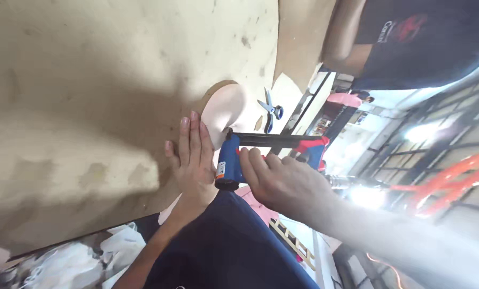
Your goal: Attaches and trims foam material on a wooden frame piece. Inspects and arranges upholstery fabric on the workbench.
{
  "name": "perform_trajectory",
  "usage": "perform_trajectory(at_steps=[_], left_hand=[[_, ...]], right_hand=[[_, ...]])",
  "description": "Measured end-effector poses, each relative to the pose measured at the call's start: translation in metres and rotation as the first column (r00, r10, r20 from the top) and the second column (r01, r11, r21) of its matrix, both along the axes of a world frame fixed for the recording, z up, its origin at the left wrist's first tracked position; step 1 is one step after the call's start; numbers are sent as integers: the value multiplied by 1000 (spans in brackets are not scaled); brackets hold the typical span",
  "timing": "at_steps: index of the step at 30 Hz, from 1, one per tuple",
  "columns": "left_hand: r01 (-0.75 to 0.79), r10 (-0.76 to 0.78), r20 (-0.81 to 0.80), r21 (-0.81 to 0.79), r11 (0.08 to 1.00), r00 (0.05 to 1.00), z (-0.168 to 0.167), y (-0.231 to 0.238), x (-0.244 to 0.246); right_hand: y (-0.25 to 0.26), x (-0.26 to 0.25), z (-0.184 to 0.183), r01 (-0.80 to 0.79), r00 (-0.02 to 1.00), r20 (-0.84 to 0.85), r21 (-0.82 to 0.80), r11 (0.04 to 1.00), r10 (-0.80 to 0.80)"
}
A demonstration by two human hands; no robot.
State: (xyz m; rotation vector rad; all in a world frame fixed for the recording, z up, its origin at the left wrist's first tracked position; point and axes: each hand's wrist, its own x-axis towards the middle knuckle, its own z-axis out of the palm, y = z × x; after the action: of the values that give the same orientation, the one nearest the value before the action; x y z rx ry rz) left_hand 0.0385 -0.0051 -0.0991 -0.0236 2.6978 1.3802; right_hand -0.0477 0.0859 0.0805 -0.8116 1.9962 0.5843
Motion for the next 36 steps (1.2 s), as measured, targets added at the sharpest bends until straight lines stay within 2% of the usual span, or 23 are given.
perform_trajectory(at_steps=[3, 10, 18, 22, 27, 32, 36], left_hand=[[-3, 3, -1, 29, 1000, 1000, 0, -1, 0], [-42, 37, -100, -53, 998, 994, -12, 3, 3], [-114, 139, -53, 327, 938, 989, -6, -18, 11], [-239, 290, -46, 450, 860, 956, -8, -19, 13], [-247, 321, -46, 540, 804, 946, -12, -21, 15], [-249, 313, -58, 477, 843, 948, -8, -18, 11], [-227, 262, -67, 321, 919, 963, -6, -13, 4]], right_hand=[[-4, -6, -3, -6, 999, 53, 15, 1000, 5], [-27, -16, -12, -7, 996, 86, 141, 990, -5], [-45, -15, -20, 26, 998, 52, 232, 972, -39], [-51, -16, -22, 12, 996, 80, 278, 960, -36], [-52, -19, -21, -8, 996, 91, 259, 966, -16], [-52, -15, -18, 58, 995, 60, 300, 952, -79], [-28, 16, 9, 185, 982, -10, 190, 964, -187]])
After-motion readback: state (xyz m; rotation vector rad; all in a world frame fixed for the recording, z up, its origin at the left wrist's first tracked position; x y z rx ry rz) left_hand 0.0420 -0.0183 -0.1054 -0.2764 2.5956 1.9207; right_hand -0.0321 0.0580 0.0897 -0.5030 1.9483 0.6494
